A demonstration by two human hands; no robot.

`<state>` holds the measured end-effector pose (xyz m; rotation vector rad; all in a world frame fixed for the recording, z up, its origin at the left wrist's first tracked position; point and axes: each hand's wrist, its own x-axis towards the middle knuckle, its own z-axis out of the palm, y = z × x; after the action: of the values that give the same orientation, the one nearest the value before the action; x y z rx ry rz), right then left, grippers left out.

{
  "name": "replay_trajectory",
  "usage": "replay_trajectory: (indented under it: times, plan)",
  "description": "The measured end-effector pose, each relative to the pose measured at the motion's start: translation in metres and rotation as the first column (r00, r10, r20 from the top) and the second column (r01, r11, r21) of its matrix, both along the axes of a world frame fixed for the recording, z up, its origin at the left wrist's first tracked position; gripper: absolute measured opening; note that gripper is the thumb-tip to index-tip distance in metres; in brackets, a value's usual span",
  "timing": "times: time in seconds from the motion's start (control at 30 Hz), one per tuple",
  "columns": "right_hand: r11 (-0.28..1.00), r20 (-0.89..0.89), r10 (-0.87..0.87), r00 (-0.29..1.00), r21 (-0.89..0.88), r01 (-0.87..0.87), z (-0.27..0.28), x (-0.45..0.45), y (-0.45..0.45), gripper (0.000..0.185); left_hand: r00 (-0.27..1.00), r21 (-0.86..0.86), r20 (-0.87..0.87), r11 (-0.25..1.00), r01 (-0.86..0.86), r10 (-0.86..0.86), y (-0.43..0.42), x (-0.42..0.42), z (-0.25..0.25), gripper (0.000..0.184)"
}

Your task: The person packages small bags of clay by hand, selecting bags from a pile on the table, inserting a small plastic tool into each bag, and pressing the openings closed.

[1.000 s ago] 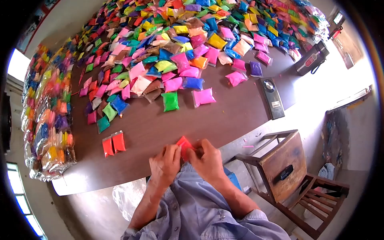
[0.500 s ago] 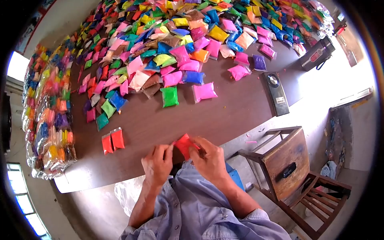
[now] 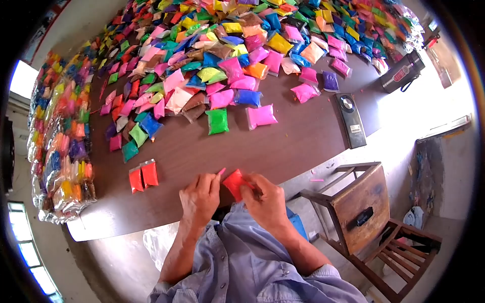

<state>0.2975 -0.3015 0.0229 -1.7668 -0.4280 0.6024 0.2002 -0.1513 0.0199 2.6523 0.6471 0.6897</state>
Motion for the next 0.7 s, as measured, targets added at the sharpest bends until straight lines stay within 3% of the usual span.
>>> replay_trajectory:
  times: [0.1,0.17,0.23,0.33,0.47,0.57,0.7]
  plan:
    - [0.999,-0.086,-0.047,0.995,-0.003,0.047,0.009,0.0,0.001,0.018,0.999,-0.089,0.004,0.995,-0.036,0.036,0.001,-0.001,0.003,0.014]
    - [0.998,-0.122,-0.059,0.991,-0.013,0.058,0.012,-0.001,0.002,0.017,0.992,-0.156,0.12,0.986,0.064,-0.046,-0.011,-0.006,0.005,0.013]
    - [0.999,-0.095,-0.037,0.995,-0.003,0.037,0.004,-0.001,0.0,0.018,0.987,-0.089,0.134,0.991,0.104,-0.092,-0.016,-0.007,-0.001,0.014]
    - [0.999,-0.059,-0.028,0.998,0.027,0.029,-0.004,-0.003,-0.002,0.02,1.0,-0.087,0.001,0.996,0.02,-0.02,-0.012,-0.002,0.002,0.015]
    - [1.0,-0.043,-0.011,0.999,0.028,0.012,0.002,-0.003,-0.003,0.019,0.999,-0.177,0.025,0.984,0.028,-0.024,0.001,0.0,0.002,0.016]
    - [0.999,-0.061,-0.028,0.998,0.027,0.03,0.002,-0.003,-0.002,0.019,0.992,-0.181,0.106,0.98,0.086,-0.068,-0.008,-0.006,0.01,0.016]
    - [1.0,-0.051,-0.02,0.998,0.014,0.02,0.0,-0.003,-0.002,0.02,0.994,-0.123,0.073,0.989,0.088,-0.079,-0.007,-0.006,0.0,0.014]
